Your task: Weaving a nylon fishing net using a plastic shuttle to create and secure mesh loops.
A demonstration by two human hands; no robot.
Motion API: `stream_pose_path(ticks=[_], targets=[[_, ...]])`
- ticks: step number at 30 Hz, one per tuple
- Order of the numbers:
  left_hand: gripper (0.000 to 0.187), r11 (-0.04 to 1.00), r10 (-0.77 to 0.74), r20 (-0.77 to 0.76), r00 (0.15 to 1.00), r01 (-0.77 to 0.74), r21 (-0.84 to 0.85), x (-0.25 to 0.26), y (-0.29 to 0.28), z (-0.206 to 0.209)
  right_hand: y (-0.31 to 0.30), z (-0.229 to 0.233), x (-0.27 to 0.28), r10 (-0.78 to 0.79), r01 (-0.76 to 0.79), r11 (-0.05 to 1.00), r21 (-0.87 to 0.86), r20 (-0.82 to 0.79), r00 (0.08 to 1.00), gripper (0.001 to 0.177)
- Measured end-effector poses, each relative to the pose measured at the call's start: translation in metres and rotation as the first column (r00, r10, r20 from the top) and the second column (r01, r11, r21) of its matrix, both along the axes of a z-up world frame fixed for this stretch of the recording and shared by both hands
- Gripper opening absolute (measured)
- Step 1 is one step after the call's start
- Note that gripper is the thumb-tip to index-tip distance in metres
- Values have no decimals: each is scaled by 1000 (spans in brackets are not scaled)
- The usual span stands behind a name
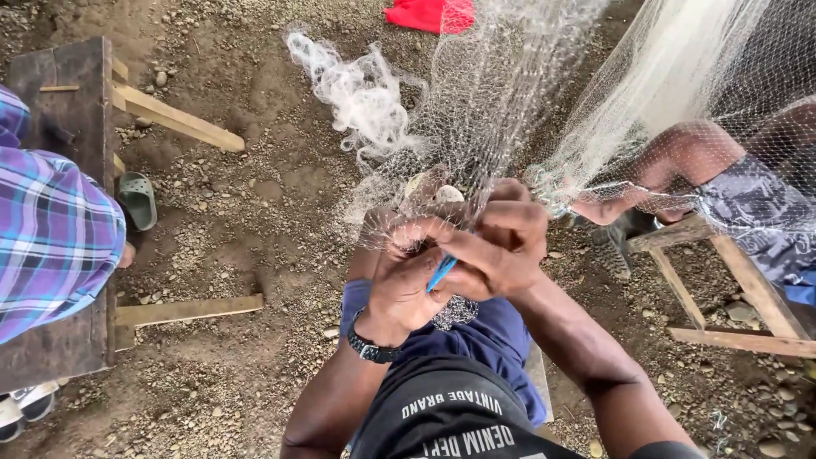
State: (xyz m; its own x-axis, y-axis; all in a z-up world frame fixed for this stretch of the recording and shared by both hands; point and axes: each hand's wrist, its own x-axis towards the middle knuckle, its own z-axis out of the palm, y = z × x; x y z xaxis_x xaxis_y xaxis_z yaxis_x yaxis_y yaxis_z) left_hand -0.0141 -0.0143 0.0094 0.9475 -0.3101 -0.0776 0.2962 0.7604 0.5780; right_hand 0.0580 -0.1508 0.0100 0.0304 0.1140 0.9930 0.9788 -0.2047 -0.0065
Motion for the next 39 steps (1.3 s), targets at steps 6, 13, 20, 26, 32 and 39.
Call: stream_pose_path(ticks=[6, 13, 20, 26, 32, 39], targets=[[45, 532, -46, 927, 371, -777, 338, 11, 11, -74, 11, 40, -56, -186, 227, 970, 88, -332, 925, 34], [17, 858, 217, 430, 876, -382, 344, -1, 11, 16, -99, 24, -111, 529, -277, 804, 527, -418, 739, 23], [80, 701, -289, -760, 582, -412, -582, 19, 37, -56, -128, 48, -106, -715, 298, 596, -746, -324, 619, 45], [19, 742, 127, 573, 809, -461, 486, 13, 32, -2, -145, -4, -134, -407, -1, 792, -611, -528, 746, 28], [47, 944, -151, -421, 894, 4, -329, 23, 46, -91, -125, -37, -157, -74, -303, 852, -427, -671, 738, 58], [13, 709, 27, 560, 828, -411, 573, 11, 40, -13, -123, -74, -151, -86, -305, 854, -423, -691, 717, 44]])
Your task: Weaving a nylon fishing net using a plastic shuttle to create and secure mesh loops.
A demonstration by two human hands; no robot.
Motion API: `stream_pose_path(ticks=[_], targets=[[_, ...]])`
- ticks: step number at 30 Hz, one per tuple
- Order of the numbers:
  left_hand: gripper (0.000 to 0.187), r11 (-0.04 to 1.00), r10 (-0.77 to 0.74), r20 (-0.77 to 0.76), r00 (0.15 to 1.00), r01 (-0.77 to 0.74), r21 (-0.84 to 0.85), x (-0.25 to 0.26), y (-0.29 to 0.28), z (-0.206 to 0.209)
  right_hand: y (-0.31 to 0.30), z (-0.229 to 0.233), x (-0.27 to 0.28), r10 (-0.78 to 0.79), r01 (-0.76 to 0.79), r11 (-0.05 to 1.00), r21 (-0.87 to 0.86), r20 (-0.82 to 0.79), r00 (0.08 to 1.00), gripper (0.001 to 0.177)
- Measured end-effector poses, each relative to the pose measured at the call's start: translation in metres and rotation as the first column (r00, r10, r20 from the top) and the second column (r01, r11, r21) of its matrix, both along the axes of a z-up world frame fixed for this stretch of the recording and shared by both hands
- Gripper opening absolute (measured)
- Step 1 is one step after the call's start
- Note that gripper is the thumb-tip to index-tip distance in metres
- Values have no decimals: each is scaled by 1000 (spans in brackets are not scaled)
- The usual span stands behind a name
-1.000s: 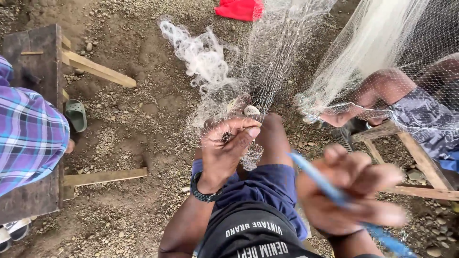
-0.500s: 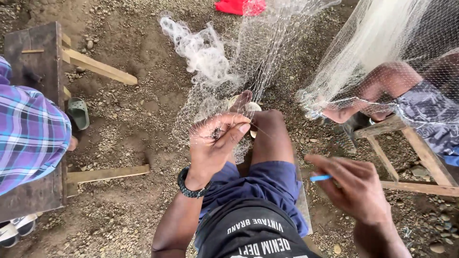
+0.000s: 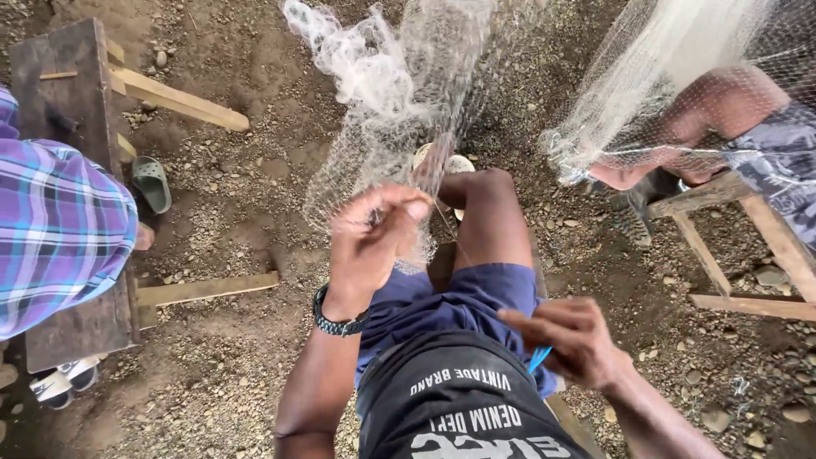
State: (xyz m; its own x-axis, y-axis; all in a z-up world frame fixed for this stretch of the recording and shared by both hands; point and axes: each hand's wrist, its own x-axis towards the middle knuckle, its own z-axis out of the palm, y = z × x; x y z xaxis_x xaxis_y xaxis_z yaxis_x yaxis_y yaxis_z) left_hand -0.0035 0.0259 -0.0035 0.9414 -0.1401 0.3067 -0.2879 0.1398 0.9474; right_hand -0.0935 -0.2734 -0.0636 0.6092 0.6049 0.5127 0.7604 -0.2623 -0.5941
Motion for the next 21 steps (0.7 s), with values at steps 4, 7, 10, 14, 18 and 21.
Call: stream_pose_path(ticks=[4, 7, 10, 14, 18, 21], targets=[[13, 940, -59, -109, 992, 18, -341, 4, 3, 14, -9, 2, 44, -197, 204, 978, -49, 112, 974, 41], [15, 967, 25, -107, 994, -51, -249, 2, 3, 20, 9, 25, 83, -284, 282, 959, 34, 141, 949, 66], [16, 933, 11, -104, 995, -47, -356, -4, 0, 22, 26, 26, 118, -379, 335, 923, 190, 295, 877, 59], [21, 860, -128, -102, 987, 59, -507, -8, -5, 19, 58, 24, 144, -392, 263, 892, 367, 337, 856, 29], [19, 872, -104, -112, 988, 36, -489, -11, -9, 31, 92, 34, 146, -345, 190, 894, 406, 353, 870, 24], [19, 866, -76, -91, 993, 21, -499, -8, -11, 25, 108, 40, 138, -277, 106, 872, 479, 302, 912, 25]])
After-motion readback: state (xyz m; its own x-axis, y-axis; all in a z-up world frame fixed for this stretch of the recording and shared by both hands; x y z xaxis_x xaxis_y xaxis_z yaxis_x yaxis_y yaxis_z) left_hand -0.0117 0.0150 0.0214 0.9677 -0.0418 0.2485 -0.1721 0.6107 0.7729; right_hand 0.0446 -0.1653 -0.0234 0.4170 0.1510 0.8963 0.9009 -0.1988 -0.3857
